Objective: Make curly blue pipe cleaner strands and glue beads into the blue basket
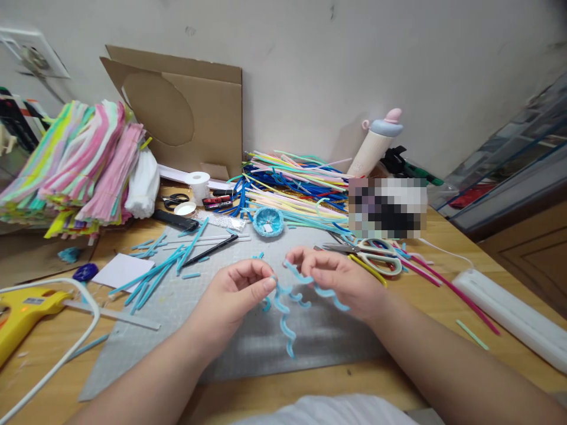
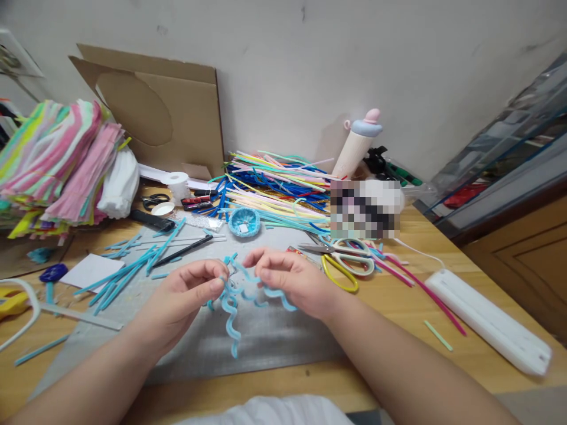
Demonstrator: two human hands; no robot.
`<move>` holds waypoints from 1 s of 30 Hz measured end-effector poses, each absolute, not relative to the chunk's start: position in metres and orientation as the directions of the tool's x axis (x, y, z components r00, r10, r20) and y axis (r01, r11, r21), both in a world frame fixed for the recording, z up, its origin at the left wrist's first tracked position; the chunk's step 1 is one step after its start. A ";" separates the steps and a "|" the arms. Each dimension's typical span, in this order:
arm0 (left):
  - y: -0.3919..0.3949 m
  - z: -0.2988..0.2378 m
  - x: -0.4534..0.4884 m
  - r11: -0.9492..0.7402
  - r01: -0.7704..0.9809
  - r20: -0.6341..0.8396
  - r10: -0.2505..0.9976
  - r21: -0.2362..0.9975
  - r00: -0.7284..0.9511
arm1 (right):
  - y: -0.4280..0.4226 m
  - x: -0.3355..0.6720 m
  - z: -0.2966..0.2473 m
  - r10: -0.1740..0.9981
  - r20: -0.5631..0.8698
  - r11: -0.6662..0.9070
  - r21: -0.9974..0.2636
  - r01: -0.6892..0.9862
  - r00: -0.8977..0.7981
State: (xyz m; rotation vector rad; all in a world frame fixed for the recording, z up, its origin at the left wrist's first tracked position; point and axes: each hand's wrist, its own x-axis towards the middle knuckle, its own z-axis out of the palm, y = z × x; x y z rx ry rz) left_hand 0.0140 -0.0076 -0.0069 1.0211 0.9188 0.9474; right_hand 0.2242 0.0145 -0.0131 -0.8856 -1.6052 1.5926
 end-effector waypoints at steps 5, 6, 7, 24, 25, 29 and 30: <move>-0.007 -0.004 0.012 0.320 -0.251 -0.214 0.903 0.914 0.373 | 0.029 0.233 -0.015 0.896 0.042 0.184 -0.941 0.284 -0.443; -0.007 -0.004 0.011 0.335 -0.255 -0.221 0.894 0.907 0.389 | 0.029 0.232 -0.017 0.901 0.053 0.212 -0.919 0.331 -0.431; -0.007 -0.004 0.011 0.347 -0.261 -0.225 0.887 0.901 0.403 | 0.028 0.231 -0.017 0.907 0.068 0.236 -0.900 0.367 -0.416; -0.009 -0.017 0.017 0.338 -0.246 -0.188 0.856 0.908 0.481 | -0.009 0.207 -0.005 0.863 0.121 0.177 -0.982 0.068 -0.490; -0.008 -0.018 0.017 0.340 -0.242 -0.192 0.855 0.909 0.481 | -0.009 0.207 -0.004 0.865 0.124 0.174 -0.983 0.060 -0.486; -0.002 -0.014 0.017 0.352 -0.247 -0.210 0.862 0.903 0.461 | -0.008 0.207 -0.002 0.878 0.125 0.164 -0.985 0.045 -0.463; -0.001 -0.011 0.017 0.313 -0.260 -0.193 0.896 0.913 0.400 | -0.008 0.207 -0.002 0.883 0.121 0.159 -0.986 0.047 -0.454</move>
